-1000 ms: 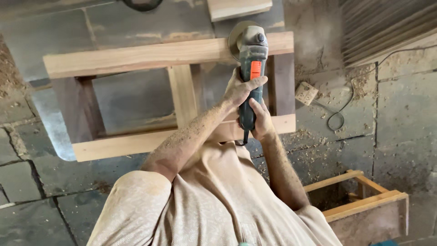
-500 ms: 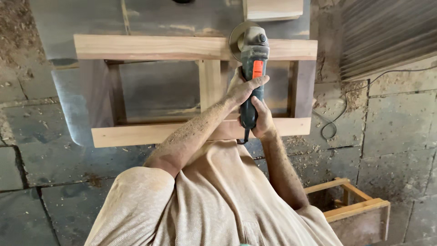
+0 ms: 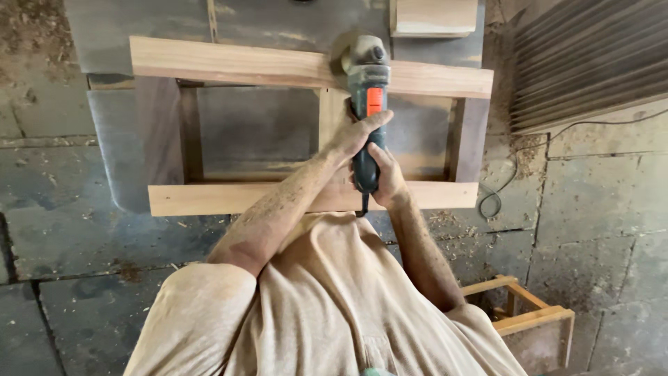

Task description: The person uses an angle grinder with a sanding disc to smooth the surface of a wooden frame resting on a workbench. They move the tool back and forth along the frame's edges and flat surfaces, generating wood dust.

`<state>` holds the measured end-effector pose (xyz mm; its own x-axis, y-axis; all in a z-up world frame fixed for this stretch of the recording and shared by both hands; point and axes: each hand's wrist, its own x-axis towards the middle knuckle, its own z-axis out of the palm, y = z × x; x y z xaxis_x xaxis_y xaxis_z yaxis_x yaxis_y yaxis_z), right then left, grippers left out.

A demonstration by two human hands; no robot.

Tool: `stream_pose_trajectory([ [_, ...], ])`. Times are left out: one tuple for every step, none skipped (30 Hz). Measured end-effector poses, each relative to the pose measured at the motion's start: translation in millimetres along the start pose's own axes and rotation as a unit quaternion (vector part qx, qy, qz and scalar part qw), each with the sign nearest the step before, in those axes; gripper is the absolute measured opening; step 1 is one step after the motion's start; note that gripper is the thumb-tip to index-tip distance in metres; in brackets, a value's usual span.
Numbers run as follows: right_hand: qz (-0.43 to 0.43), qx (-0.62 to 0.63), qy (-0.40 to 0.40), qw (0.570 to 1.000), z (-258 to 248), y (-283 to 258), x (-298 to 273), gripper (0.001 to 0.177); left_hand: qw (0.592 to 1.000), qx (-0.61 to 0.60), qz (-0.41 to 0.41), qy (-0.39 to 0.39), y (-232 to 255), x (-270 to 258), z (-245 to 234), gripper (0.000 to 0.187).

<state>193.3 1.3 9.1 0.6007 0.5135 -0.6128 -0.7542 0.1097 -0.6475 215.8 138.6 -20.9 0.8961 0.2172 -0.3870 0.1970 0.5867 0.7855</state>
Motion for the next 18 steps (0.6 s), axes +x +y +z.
stream_pose_trajectory([
  [-0.004, -0.005, -0.004, 1.000, 3.5, 0.4, 2.3, 0.040, 1.000, 0.005, -0.007, 0.002, 5.0, -2.5, -6.4, 0.071],
  [-0.008, -0.010, -0.009, 1.000, 7.2, 0.7, 3.5, 0.039, 1.000, 0.010, -0.015, 0.005, 10.0, -4.2, -9.6, 0.069],
  [-0.007, -0.016, -0.016, 1.000, 12.0, 3.1, 3.9, 0.038, 1.000, -0.005, -0.004, 0.002, 14.2, -7.7, -13.0, 0.069],
  [-0.004, -0.020, -0.012, 1.000, 16.4, 4.7, 4.7, 0.038, 1.000, -0.021, 0.007, -0.001, 18.4, -10.8, -16.2, 0.068],
  [0.004, -0.023, -0.008, 1.000, 19.6, 5.7, 6.0, 0.038, 0.999, -0.037, 0.016, -0.001, 21.6, -13.5, -19.4, 0.067],
  [0.011, -0.027, -0.005, 1.000, 22.6, 6.3, 8.4, 0.038, 0.999, -0.028, 0.029, 0.002, 25.4, -13.9, -22.9, 0.067],
  [0.016, -0.031, -0.002, 0.999, 25.9, 9.0, 9.3, 0.038, 0.999, -0.019, 0.040, 0.006, 28.4, -15.9, -27.4, 0.067],
  [0.021, -0.035, 0.000, 0.999, 29.1, 11.1, 11.8, 0.038, 0.999, -0.009, 0.050, 0.011, 31.6, -17.5, -33.0, 0.067],
  [0.025, -0.039, 0.004, 0.999, 31.9, 13.5, 13.3, 0.038, 0.999, 0.000, 0.046, 0.027, 34.3, -19.8, -38.3, 0.070],
  [0.021, -0.043, -0.006, 0.999, 34.9, 16.0, 16.0, 0.039, 0.998, 0.010, 0.041, 0.044, 37.4, -20.9, -43.9, 0.073],
  [0.018, -0.046, -0.015, 0.999, 37.1, 19.2, 17.8, 0.040, 0.997, 0.019, 0.034, 0.060, 39.2, -23.5, -49.3, 0.076],
  [0.015, -0.049, -0.024, 0.998, 39.6, 22.7, 19.0, 0.041, 0.997, 0.027, 0.032, 0.066, 41.1, -26.6, -55.1, 0.077],
  [0.015, -0.051, -0.025, 0.998, 42.6, 24.9, 20.6, 0.041, 0.996, 0.036, 0.031, 0.070, 44.2, -28.4, -60.4, 0.079],
  [0.015, -0.052, -0.026, 0.998, 46.1, 26.8, 21.0, 0.041, 0.996, 0.044, 0.030, 0.075, 47.1, -31.7, -64.8, 0.081],
  [0.015, -0.054, -0.033, 0.998, 52.2, 27.9, 24.4, 0.041, 0.995, 0.046, 0.028, 0.082, 52.2, -33.3, -69.6, 0.083],
  [0.017, -0.054, -0.050, 0.997, 57.8, 28.4, 26.1, 0.043, 0.995, 0.047, 0.025, 0.089, 57.0, -34.8, -73.2, 0.086],
  [0.022, -0.055, -0.069, 0.996, 63.2, 28.7, 27.1, 0.045, 0.994, 0.047, 0.022, 0.098, 61.3, -37.7, -78.3, 0.089],
  [0.027, -0.055, -0.087, 0.994, 69.7, 31.6, 29.0, 0.048, 0.994, 0.036, 0.035, 0.100, 65.1, -39.5, -84.3, 0.090],
])
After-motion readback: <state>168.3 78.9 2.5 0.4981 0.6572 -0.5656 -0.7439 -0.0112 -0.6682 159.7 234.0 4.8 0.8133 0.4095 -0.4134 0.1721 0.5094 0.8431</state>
